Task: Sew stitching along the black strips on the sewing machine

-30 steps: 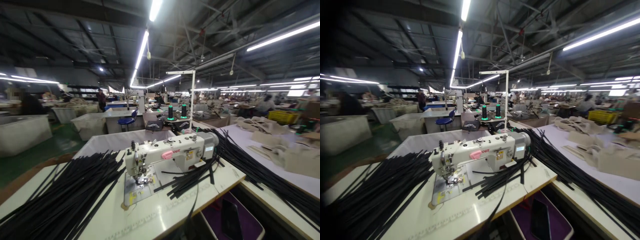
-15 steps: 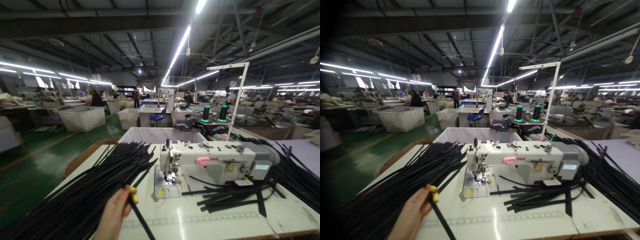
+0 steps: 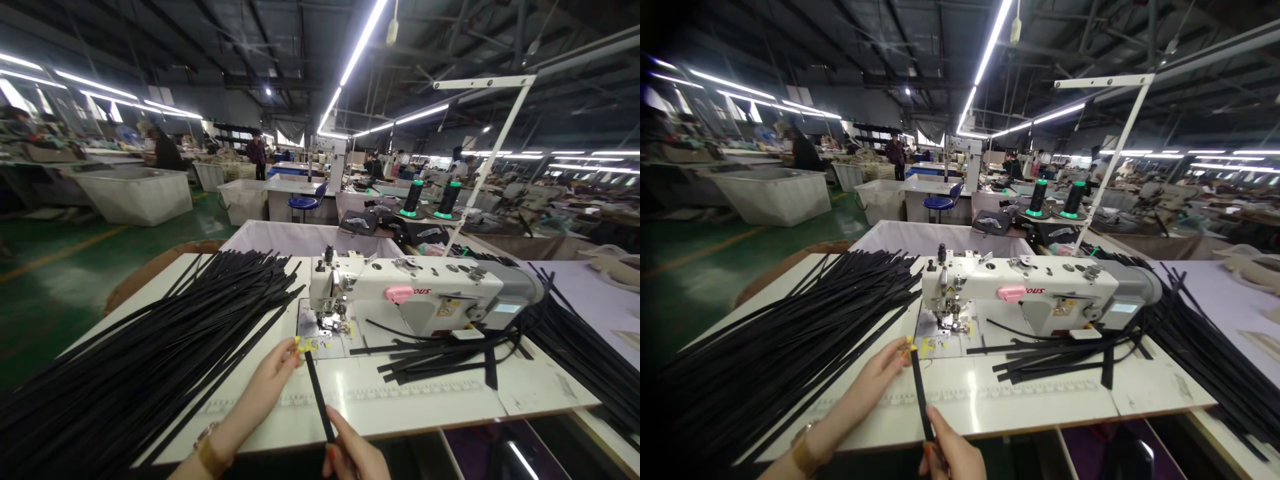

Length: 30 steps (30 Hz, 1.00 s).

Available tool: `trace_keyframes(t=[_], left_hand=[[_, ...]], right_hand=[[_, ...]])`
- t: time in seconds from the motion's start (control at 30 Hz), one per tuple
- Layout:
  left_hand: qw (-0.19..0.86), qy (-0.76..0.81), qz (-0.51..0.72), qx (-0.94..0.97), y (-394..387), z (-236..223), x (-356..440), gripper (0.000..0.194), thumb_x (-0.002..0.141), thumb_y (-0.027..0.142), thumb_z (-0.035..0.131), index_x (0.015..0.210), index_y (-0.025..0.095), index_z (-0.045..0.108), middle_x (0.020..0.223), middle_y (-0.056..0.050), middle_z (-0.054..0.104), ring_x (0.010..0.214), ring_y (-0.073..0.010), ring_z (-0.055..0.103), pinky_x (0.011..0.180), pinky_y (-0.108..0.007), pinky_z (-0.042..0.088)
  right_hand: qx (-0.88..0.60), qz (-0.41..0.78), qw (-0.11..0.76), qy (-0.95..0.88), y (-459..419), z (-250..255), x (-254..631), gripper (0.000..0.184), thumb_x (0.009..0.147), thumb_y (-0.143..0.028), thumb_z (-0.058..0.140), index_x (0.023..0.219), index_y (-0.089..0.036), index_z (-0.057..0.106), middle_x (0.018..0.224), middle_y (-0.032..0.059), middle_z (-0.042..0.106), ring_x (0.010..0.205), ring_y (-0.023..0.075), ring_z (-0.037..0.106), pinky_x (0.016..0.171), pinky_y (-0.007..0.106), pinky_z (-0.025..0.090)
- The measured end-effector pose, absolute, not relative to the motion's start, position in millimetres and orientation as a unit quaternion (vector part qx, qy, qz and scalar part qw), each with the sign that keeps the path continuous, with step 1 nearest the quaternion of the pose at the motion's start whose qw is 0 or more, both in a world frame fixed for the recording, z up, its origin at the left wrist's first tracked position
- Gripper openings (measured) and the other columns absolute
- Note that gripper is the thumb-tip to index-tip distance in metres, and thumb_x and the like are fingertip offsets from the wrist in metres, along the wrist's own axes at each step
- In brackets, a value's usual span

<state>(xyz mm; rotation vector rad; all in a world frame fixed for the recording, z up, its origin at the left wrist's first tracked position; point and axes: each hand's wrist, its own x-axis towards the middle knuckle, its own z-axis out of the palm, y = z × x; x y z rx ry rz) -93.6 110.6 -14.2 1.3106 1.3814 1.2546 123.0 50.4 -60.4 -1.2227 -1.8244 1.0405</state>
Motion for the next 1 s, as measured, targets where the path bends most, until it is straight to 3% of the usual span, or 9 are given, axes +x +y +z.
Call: trace_keyframes(t=[0.07,0.17,0.4,0.47,0.53,0.63,0.8,1.0], left_hand=[[0.297,0.566,0.448,0.625,136,-16,-109,0.029,0.089,0.032,0.049,0.111,0.018,0.062,0.114,-0.011,0.064,0.102,-0.0253,0.062,0.090,-0.039,0.050],[0.164,0.561,0.366,0.725,167,-21,-114,0.027,0.089,0.020,0.044,0.105,0.019,0.065,0.109,-0.010,0.065,0.104,-0.0254,0.061,0.095,-0.042,0.047],[0.013,0.526,0.317,0.789,186,-62,-103,0.031,0.092,0.015,0.044,0.115,0.018,0.065,0.120,-0.010,0.066,0.110,-0.0249,0.060,0.097,-0.046,0.049],[-0.004,0.513,0.307,0.802,183,-70,-103,0.031,0.092,0.016,0.045,0.118,0.017,0.063,0.124,-0.010,0.064,0.115,-0.0255,0.058,0.100,-0.047,0.048],[-0.007,0.510,0.288,0.810,182,-71,-102,0.032,0.093,0.016,0.046,0.120,0.016,0.062,0.126,-0.010,0.063,0.117,-0.0259,0.056,0.101,-0.048,0.048],[0.000,0.509,0.263,0.820,181,-67,-101,0.033,0.092,0.015,0.048,0.122,0.016,0.061,0.127,-0.009,0.062,0.119,-0.0264,0.055,0.101,-0.047,0.047],[-0.005,0.507,0.262,0.821,183,-66,-98,0.033,0.090,0.014,0.050,0.121,0.017,0.061,0.128,-0.008,0.062,0.121,-0.0273,0.053,0.102,-0.048,0.047],[-0.005,0.503,0.260,0.825,185,-65,-97,0.035,0.089,0.012,0.050,0.122,0.016,0.061,0.129,-0.009,0.061,0.121,-0.0278,0.053,0.101,-0.050,0.047]], right_hand=[[-0.453,0.416,0.371,-0.695,66,-53,114,0.053,0.093,-0.053,0.037,0.134,-0.025,0.055,0.066,0.0032,0.069,0.055,0.0152,0.059,0.058,0.024,0.050],[-0.458,0.444,0.379,-0.671,91,-37,102,0.052,0.095,-0.047,0.038,0.138,-0.020,0.050,0.072,0.0043,0.068,0.066,0.0172,0.061,0.070,0.028,0.050],[-0.490,0.565,0.367,-0.553,134,-36,84,0.043,0.089,-0.030,0.048,0.123,-0.006,0.059,0.066,0.0040,0.068,0.066,0.0172,0.059,0.072,0.029,0.046],[-0.496,0.591,0.359,-0.524,137,-41,83,0.044,0.088,-0.029,0.047,0.125,-0.006,0.056,0.067,0.0032,0.068,0.054,0.0128,0.051,0.059,0.025,0.042],[-0.498,0.619,0.344,-0.500,138,-44,83,0.047,0.088,-0.031,0.047,0.129,-0.009,0.053,0.067,0.0011,0.067,0.042,0.0086,0.036,0.043,0.022,0.028],[-0.498,0.634,0.338,-0.486,143,-42,81,0.047,0.088,-0.033,0.048,0.129,-0.012,0.053,0.064,-0.0013,0.062,0.039,0.0060,0.024,0.039,0.022,0.014],[-0.497,0.639,0.326,-0.489,153,-37,77,0.042,0.086,-0.031,0.048,0.121,-0.011,0.060,0.062,-0.0011,0.059,0.040,0.0060,0.027,0.040,0.022,0.015],[-0.516,0.627,0.329,-0.482,155,-33,72,0.048,0.084,-0.033,0.048,0.125,-0.009,0.055,0.066,-0.0006,0.063,0.039,0.0065,0.030,0.040,0.022,0.020]])
